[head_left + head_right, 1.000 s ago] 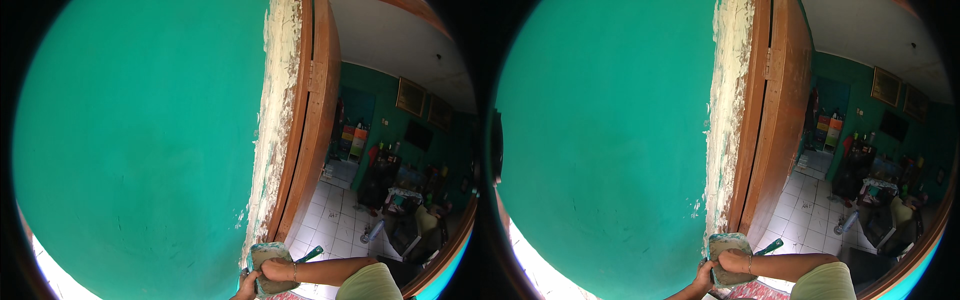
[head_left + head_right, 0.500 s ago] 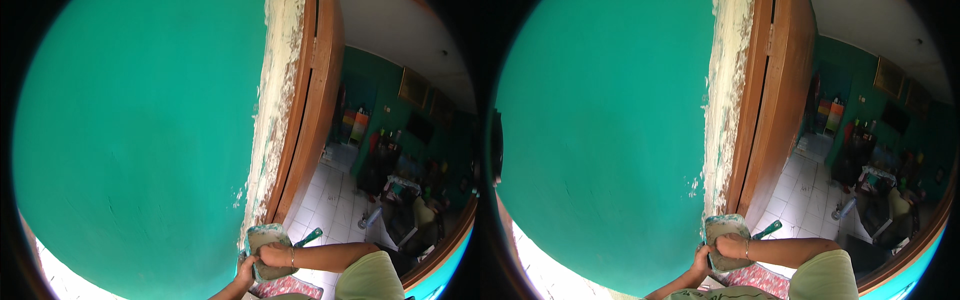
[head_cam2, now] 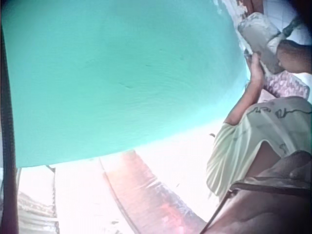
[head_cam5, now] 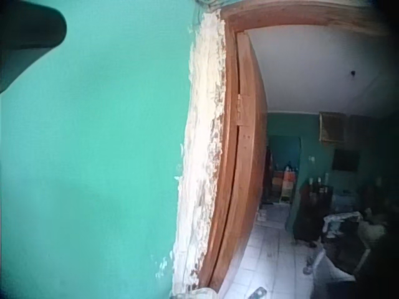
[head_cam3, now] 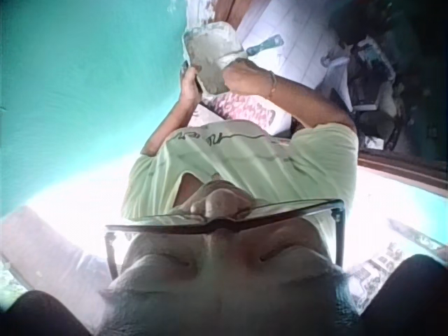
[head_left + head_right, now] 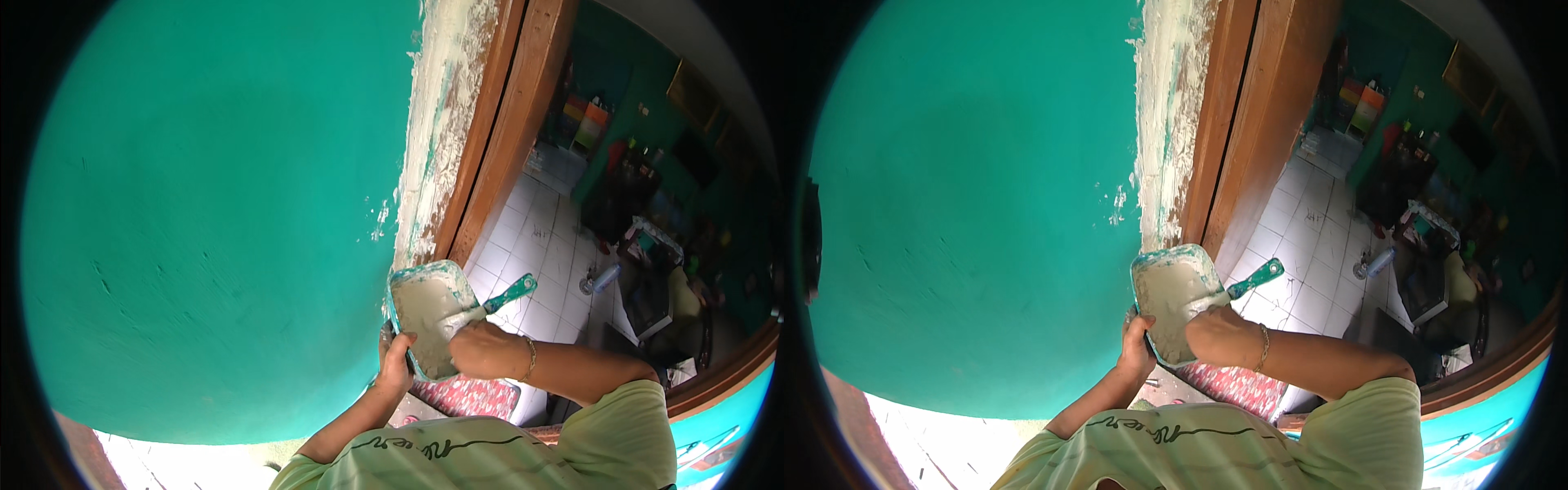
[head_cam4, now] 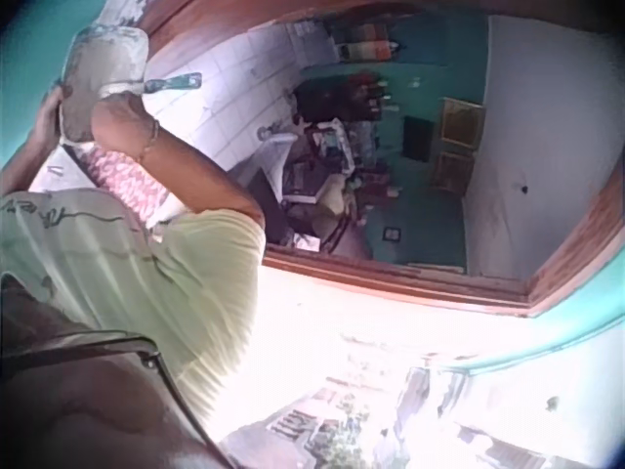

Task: The person mixes a white substance in a small container using a tool and applies it by hand to fill in a damaged area on a green wall.

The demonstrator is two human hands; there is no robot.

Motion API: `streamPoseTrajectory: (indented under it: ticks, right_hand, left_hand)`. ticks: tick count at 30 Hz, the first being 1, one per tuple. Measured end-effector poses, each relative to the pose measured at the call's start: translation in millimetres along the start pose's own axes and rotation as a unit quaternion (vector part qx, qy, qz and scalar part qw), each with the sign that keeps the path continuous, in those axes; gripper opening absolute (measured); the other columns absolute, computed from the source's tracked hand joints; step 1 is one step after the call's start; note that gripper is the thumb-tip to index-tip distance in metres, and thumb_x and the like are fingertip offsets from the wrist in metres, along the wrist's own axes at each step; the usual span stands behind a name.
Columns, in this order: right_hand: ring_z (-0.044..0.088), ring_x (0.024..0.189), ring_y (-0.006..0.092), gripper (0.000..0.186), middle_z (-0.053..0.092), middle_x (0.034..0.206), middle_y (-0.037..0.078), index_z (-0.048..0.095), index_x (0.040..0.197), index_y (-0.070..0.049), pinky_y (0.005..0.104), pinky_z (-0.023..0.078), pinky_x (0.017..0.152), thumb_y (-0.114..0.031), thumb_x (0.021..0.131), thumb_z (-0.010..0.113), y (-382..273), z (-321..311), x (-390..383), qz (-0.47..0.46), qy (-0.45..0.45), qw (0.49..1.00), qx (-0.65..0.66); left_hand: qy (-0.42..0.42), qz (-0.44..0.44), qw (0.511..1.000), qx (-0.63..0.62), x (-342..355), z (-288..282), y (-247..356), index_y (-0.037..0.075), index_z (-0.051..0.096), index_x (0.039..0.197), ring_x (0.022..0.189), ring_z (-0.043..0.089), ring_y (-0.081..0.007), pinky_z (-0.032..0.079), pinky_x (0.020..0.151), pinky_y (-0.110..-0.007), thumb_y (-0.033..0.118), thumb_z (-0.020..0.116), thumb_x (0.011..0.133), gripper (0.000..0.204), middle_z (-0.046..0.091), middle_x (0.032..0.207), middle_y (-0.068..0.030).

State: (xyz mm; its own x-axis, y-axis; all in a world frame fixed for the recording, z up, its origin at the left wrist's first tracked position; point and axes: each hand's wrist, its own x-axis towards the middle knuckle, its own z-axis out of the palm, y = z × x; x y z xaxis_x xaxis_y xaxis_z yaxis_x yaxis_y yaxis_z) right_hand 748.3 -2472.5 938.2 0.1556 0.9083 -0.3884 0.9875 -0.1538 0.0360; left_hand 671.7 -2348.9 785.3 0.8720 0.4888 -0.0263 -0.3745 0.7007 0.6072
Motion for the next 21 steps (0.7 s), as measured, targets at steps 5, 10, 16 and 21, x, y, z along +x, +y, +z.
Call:
streamPoseTrajectory:
  ticks: [5, 10, 16, 21]
  right_hand:
    - [0.067, 0.07, 0.0375, 0.022, 0.065, 0.072, 0.023, 0.067, 0.072, 0.005, 0.0443, 0.054, 0.065, -0.017, 0.073, 0.062, 22, 28, 15, -0.011, -0.013, 0.999, 0.029]
    - [0.066, 0.075, 0.0397, 0.022, 0.065, 0.077, 0.025, 0.066, 0.081, 0.006, 0.0459, 0.053, 0.069, -0.014, 0.071, 0.064, 15, 37, 27, 0.051, -0.012, 0.991, 0.127]
    - [0.066, 0.079, 0.0406, 0.019, 0.065, 0.08, 0.025, 0.067, 0.083, 0.002, 0.0453, 0.053, 0.072, -0.009, 0.067, 0.065, 13, 59, 40, 0.076, 0.052, 0.981, 0.17]
    - [0.066, 0.08, 0.0398, 0.015, 0.064, 0.077, 0.024, 0.067, 0.08, -0.001, 0.0456, 0.053, 0.072, -0.009, 0.068, 0.063, 1, 36, 44, 0.03, 0.047, 0.992, 0.112]
  left_hand:
    - [0.003, 0.021, 1.0, -0.015, 0, 7, -5, -0.001, 0.04, 0.131, 0.106, 0.054, -0.0266, 0.045, 0.093, -0.039, 0.009, 0.057, 0.076, 0.058, 0.054, 0.116, -0.0148]
    - [0.027, -0.004, 0.999, -0.019, -3, 7, -9, 0.0, 0.038, 0.132, 0.105, 0.054, -0.0272, 0.046, 0.091, -0.039, 0.01, 0.058, 0.077, 0.06, 0.053, 0.117, -0.0152]
    - [0.042, -0.01, 0.999, -0.013, -9, 1, -7, 0.0, 0.04, 0.132, 0.105, 0.055, -0.0276, 0.047, 0.091, -0.04, 0.011, 0.058, 0.077, 0.059, 0.054, 0.116, -0.0153]
    - [0.039, -0.036, 0.999, 0.007, -10, -11, -2, 0.001, 0.05, 0.126, 0.109, 0.056, -0.0287, 0.046, 0.095, -0.042, 0.019, 0.056, 0.079, 0.051, 0.058, 0.119, -0.0152]
